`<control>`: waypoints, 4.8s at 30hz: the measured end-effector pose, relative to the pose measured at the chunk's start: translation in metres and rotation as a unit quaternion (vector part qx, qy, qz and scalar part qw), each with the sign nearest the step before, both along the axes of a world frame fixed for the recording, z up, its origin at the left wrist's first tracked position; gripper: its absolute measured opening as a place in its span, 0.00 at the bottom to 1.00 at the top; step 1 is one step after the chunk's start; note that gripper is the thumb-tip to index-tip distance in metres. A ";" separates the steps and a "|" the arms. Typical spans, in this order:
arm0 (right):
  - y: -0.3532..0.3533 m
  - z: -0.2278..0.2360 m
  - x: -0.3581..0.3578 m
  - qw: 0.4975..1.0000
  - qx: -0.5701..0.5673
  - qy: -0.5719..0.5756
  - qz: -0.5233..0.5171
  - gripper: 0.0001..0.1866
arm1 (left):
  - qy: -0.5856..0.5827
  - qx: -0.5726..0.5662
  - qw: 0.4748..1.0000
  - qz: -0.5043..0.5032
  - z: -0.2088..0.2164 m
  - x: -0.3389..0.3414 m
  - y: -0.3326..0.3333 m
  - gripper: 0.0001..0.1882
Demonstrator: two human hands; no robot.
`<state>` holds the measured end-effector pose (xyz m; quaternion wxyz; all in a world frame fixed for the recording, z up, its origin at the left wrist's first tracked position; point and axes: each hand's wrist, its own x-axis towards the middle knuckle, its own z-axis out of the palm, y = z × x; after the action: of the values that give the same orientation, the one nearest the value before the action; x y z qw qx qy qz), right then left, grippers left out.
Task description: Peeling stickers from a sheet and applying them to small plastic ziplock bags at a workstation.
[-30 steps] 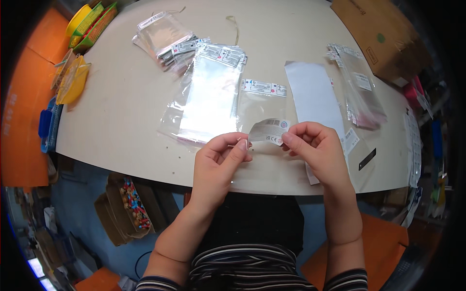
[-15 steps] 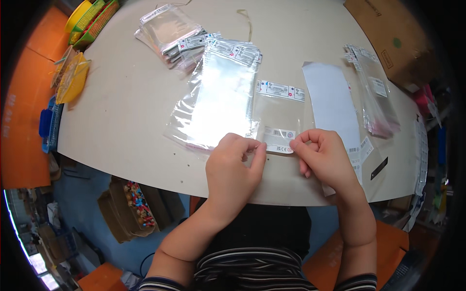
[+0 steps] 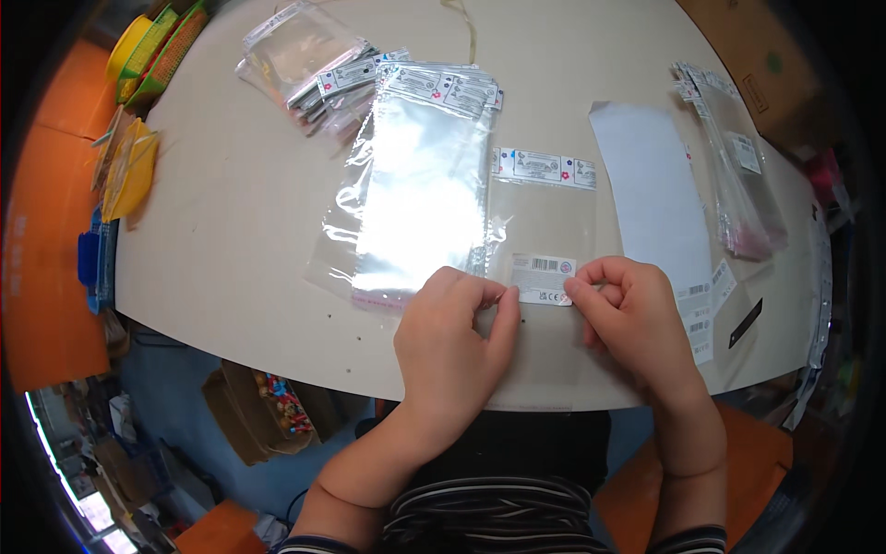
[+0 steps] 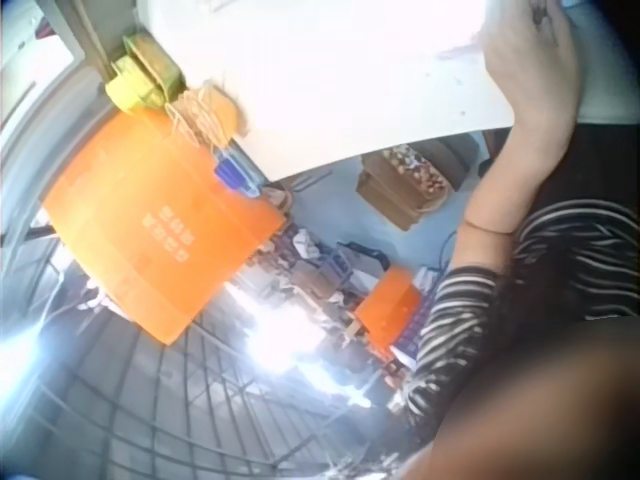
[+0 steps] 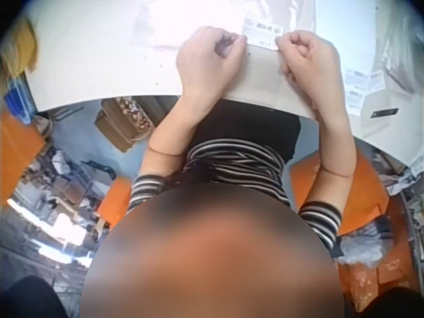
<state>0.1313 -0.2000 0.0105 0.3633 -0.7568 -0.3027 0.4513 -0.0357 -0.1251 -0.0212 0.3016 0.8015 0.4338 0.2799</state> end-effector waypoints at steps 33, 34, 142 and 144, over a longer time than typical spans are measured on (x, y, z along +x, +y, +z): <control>-0.009 -0.015 -0.013 0.836 0.132 -0.518 0.123 0.13 | 0.149 0.275 0.940 -0.134 -0.009 -0.005 -0.006 0.23; -0.010 -0.018 -0.012 0.778 0.191 -0.571 0.180 0.16 | 0.145 0.278 0.940 -0.138 -0.007 -0.003 -0.007 0.23; -0.102 -0.012 -0.024 0.826 0.409 -0.364 0.133 0.14 | -0.350 -0.560 0.746 -0.085 0.007 -0.015 -0.060 0.15; -0.097 -0.006 -0.019 0.838 0.390 -0.373 0.084 0.16 | -0.356 -0.547 0.753 -0.078 0.006 -0.013 -0.059 0.14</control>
<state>0.1126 -0.2973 0.0045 0.4486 -0.6349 -0.6289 0.0083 -0.0487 -0.1843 -0.0148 0.8425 0.3726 0.3097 0.2354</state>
